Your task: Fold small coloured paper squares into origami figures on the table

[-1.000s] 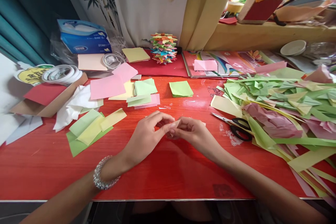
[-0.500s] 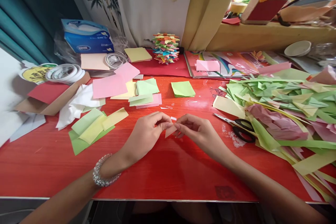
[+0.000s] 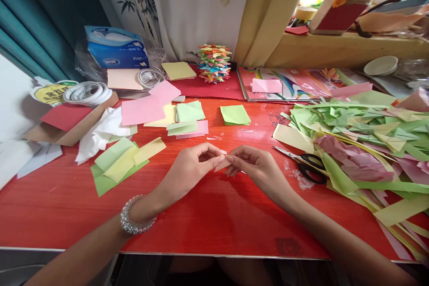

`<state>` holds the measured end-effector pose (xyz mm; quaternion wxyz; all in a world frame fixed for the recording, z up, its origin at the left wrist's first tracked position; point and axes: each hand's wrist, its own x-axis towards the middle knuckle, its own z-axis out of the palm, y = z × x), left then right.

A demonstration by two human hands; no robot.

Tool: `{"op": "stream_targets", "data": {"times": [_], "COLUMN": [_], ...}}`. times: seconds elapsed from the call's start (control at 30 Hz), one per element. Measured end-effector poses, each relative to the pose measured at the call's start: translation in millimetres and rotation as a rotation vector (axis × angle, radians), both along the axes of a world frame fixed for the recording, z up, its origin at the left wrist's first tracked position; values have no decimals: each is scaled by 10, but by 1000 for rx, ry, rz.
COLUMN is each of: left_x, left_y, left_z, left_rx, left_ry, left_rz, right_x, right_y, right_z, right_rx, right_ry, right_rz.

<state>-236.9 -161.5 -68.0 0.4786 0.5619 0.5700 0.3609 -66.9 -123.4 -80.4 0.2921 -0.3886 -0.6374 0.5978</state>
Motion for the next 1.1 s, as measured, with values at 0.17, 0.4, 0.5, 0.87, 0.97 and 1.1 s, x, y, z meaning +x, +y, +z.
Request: {"op": "stream_targets", "data": {"times": [0.17,0.4,0.5,0.87,0.97,1.1], "left_x": [5,27,15,4,2,10], "left_y": [-11,-15,-16,-51,-42,-34], "left_z": [-1,-54,-65,-7,11,11], "left_rx": [18,112,145,238,260,215], "left_ry": [61,68,63,44,36,-80], "left_rz": [5,92,111,67,4,-1], "right_x": [2,0,-8,12,20,21], "right_y": [-3,36,24,23,33,28], "right_z": [-5,-48,-38,-4,-15,-15], "right_rx": [27,-26,-82,-157,-159,-154], "right_ry": [-45,55,136,230,248,290], "right_rz": [51,-83,-75,-57,-58,-48]}}
